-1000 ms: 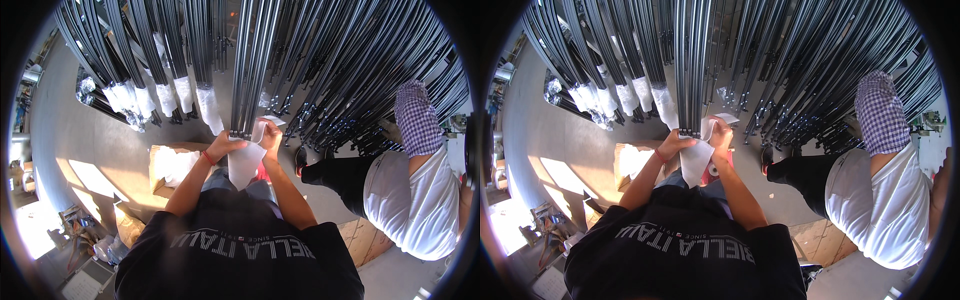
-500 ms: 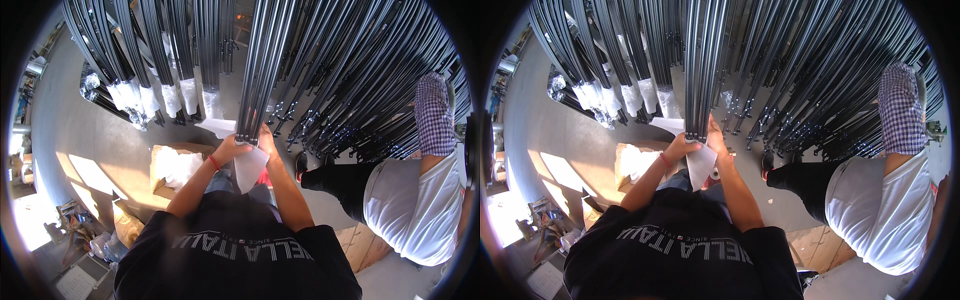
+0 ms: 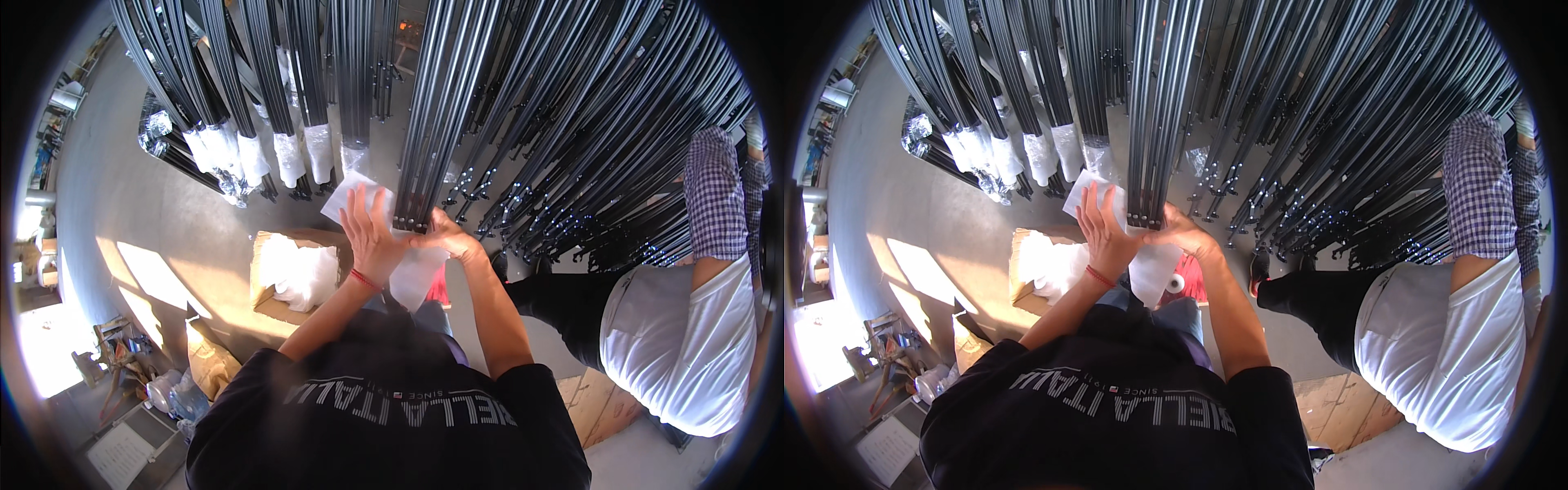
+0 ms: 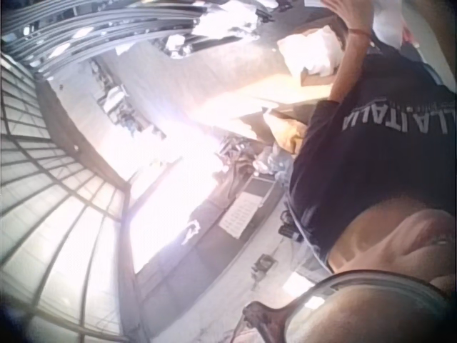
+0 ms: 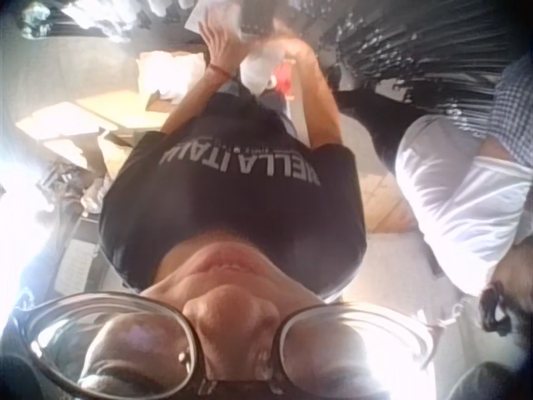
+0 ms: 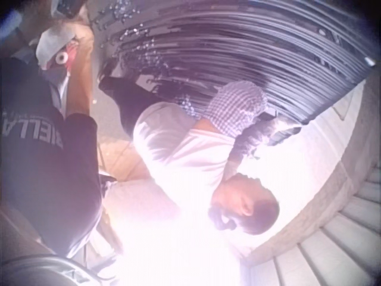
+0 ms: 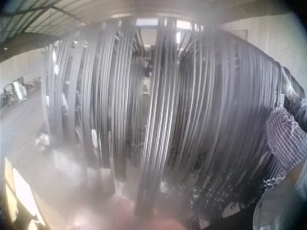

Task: The person wraps bundles of thin metal rods with plastic film while they are hanging from a circular rack, pulling a small roll of film around the end of each bundle to secure it.

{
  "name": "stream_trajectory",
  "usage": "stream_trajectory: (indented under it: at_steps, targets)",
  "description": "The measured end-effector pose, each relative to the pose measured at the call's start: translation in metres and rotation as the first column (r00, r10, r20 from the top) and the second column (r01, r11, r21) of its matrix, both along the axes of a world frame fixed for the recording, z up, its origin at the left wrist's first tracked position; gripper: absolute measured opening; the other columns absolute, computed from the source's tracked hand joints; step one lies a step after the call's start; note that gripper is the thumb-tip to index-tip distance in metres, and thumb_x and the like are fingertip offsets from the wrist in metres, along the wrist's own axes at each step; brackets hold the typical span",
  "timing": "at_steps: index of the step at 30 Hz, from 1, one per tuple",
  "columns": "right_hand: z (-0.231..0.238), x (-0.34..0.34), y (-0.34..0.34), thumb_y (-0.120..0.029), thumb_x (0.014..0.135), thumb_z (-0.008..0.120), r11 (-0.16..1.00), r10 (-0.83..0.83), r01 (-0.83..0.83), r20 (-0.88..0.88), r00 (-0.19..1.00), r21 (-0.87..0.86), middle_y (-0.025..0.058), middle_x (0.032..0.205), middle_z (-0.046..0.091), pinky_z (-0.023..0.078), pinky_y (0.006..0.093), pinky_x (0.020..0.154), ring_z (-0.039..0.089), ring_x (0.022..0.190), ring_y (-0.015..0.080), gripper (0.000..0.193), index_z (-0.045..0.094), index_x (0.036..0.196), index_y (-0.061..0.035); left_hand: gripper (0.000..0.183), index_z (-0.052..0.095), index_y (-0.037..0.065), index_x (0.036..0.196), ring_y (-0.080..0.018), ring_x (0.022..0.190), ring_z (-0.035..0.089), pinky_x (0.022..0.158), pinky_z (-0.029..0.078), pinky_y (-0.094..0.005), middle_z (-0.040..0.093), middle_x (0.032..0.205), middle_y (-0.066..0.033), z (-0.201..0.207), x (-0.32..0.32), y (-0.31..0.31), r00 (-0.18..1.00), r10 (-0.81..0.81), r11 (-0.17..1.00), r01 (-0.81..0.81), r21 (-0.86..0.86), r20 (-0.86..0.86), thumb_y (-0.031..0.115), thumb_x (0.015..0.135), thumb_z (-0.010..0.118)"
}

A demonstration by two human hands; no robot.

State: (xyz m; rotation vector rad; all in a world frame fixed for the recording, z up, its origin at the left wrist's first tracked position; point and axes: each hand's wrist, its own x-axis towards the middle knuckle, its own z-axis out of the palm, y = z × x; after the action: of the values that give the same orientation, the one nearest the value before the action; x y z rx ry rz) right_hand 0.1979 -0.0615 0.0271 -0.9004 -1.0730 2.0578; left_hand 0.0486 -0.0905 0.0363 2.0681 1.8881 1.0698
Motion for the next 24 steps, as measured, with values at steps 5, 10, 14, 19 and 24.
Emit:
stream_trajectory:
  at_steps: [5, 10, 14, 19, 24]
  targets:
    - [-0.008, 0.006, 0.001, 0.006, 0.061, 0.062, 0.994, 0.112, -0.113, -0.051, 0.992, -0.004, 0.0001, 0.112, 0.047, 0.037, 0.0243, 0.085, 0.045, 0.098, 0.0093, 0.069, 0.038, 0.125, -0.0051, 0.070, 0.049, 0.002, 0.104, -0.0360, 0.128, 0.014, 0.096, 0.010, -0.0607, 0.025, 0.134, -0.0159, 0.024, -0.012, 0.019, 0.957, -0.183, 0.982, 0.189, 0.004, -0.227, 0.045, 0.053, 0.069]
    - [-0.005, 0.005, 0.000, 0.004, 0.062, 0.063, 0.984, 0.177, -0.177, 0.005, 0.984, 0.005, 0.0000, 0.114, 0.045, 0.036, 0.0245, 0.087, 0.042, 0.102, 0.0097, 0.070, 0.035, 0.126, -0.0048, 0.077, 0.048, -0.003, 0.092, -0.0316, 0.123, 0.026, 0.097, 0.008, -0.0590, 0.041, 0.119, -0.0163, 0.027, -0.025, 0.034, 0.876, -0.331, 0.943, 0.316, -0.101, -0.350, 0.061, 0.052, 0.063]
    - [-0.005, 0.006, 0.003, 0.004, 0.062, 0.062, 0.980, 0.192, -0.193, 0.025, 0.981, 0.052, 0.0015, 0.117, 0.045, 0.034, 0.0266, 0.091, 0.042, 0.105, 0.0122, 0.070, 0.035, 0.126, -0.0048, 0.066, 0.049, 0.002, 0.094, -0.0270, 0.100, 0.050, 0.100, 0.016, -0.0505, 0.055, 0.096, -0.0129, 0.047, -0.035, 0.036, 0.861, -0.434, 0.856, 0.303, -0.419, -0.264, 0.053, 0.057, 0.068]
    - [0.008, 0.002, -0.001, 0.006, 0.064, 0.058, 0.992, 0.129, -0.129, 0.008, 0.992, 0.013, 0.0025, 0.115, 0.047, 0.034, 0.0280, 0.092, 0.044, 0.105, 0.0131, 0.063, 0.039, 0.123, -0.0039, 0.040, 0.050, 0.000, 0.085, -0.0307, 0.067, 0.056, 0.062, 0.043, -0.0360, 0.055, 0.070, -0.0170, 0.044, -0.086, 0.050, 0.798, -0.504, 0.586, 0.597, -0.548, 0.330, 0.033, 0.069, 0.065]
    - [-0.006, -0.002, 0.001, 0.007, 0.065, 0.057, 0.995, 0.066, -0.067, 0.013, 0.998, 0.074, 0.0042, 0.111, 0.051, 0.037, 0.0277, 0.089, 0.046, 0.102, 0.0133, 0.055, 0.045, 0.118, -0.0021, 0.032, 0.053, -0.001, 0.087, -0.0120, 0.062, 0.051, 0.058, 0.042, -0.0264, 0.052, 0.067, -0.0102, 0.052, -0.043, 0.017, 0.849, -0.439, 0.670, 0.527, -0.522, 0.294, 0.020, 0.069, 0.068]
